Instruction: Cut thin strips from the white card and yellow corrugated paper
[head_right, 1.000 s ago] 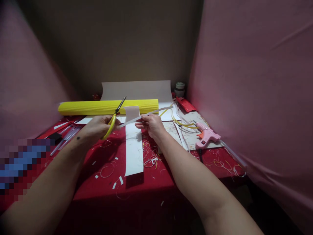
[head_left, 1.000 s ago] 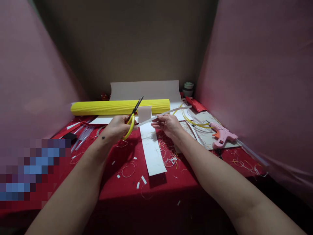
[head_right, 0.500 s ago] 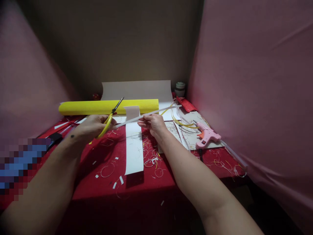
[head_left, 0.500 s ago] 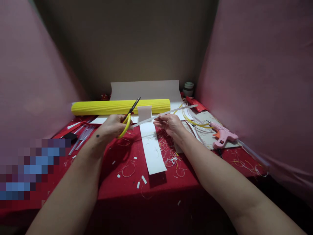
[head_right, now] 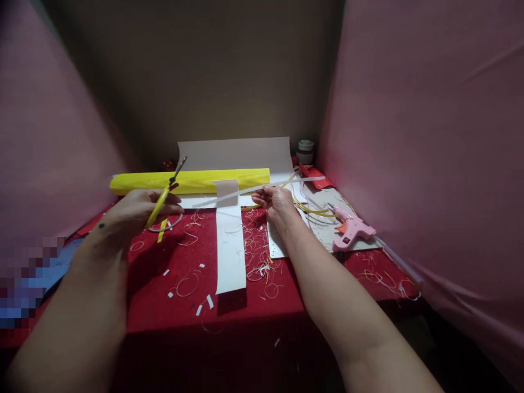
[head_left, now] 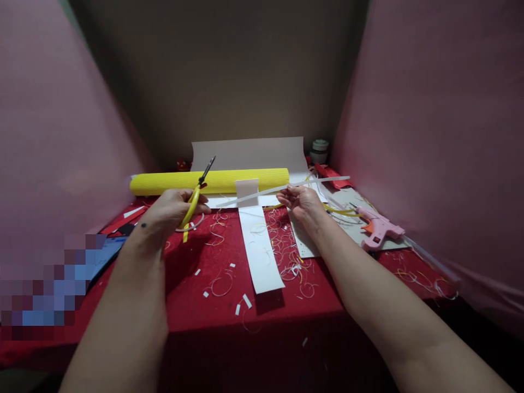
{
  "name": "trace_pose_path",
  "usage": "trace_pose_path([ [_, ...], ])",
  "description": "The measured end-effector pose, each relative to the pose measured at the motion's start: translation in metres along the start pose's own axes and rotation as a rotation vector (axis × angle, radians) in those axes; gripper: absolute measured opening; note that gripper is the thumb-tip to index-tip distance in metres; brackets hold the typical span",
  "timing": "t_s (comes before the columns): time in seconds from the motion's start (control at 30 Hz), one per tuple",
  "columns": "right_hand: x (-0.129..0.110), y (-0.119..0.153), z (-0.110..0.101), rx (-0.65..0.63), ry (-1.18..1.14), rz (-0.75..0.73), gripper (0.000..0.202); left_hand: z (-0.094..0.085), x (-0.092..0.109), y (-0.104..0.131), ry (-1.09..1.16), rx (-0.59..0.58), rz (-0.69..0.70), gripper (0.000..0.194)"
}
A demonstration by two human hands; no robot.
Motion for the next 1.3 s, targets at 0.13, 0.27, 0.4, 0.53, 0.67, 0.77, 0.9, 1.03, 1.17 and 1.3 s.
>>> trace_pose_path([
  [0.13, 0.002, -0.001, 0.000, -0.009, -0.003, 0.015, 0.011, 0.006, 0.003, -0.002, 0.129, 0.060, 0.046, 0.026],
  [0.27, 0.005, -0.001, 0.002, -0.033, 0.002, 0.018, 0.011, 0.021, 0.010, -0.011, 0.086, 0.063, 0.129, 0.034],
  [0.4, 0.006, -0.003, 0.000, -0.043, -0.008, 0.025, 0.011, 0.022, 0.012, -0.013, -0.060, 0.107, 0.137, 0.022],
  [0.53, 0.005, -0.004, -0.002, -0.027, -0.030, 0.029, 0.011, 0.021, 0.010, -0.011, -0.015, 0.088, 0.110, 0.021],
  [0.67, 0.007, 0.000, 0.009, -0.090, -0.010, 0.029, 0.008, 0.023, 0.014, -0.005, 0.041, 0.086, 0.088, 0.025],
  [0.77, 0.014, 0.004, 0.022, -0.165, 0.064, 0.063, 0.007, 0.030, 0.018, -0.004, 0.067, 0.050, 0.110, 0.024],
  [0.9, 0.026, 0.007, 0.028, -0.181, 0.135, 0.121, 0.010, 0.038, 0.018, -0.005, 0.093, 0.006, 0.105, 0.022],
  [1.03, 0.030, 0.007, 0.029, -0.178, 0.154, 0.142, 0.014, 0.040, 0.020, -0.005, 0.093, -0.007, 0.118, 0.020],
  [1.17, 0.029, 0.004, 0.027, -0.163, 0.128, 0.107, 0.016, 0.039, 0.021, -0.005, 0.029, 0.013, 0.105, 0.017],
  [1.3, 0.029, 0.002, 0.032, -0.202, 0.108, 0.079, 0.018, 0.031, 0.012, -0.010, -0.021, 0.041, 0.097, 0.010],
])
Point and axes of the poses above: each hand's wrist, its own y-axis away from the middle knuckle, its own z-axis out of the palm, x = y × z, the point moved 10 cm from there along -y, towards the middle knuckle, and after that the axes turned 12 degrees about -x, right-handed, at the moved point
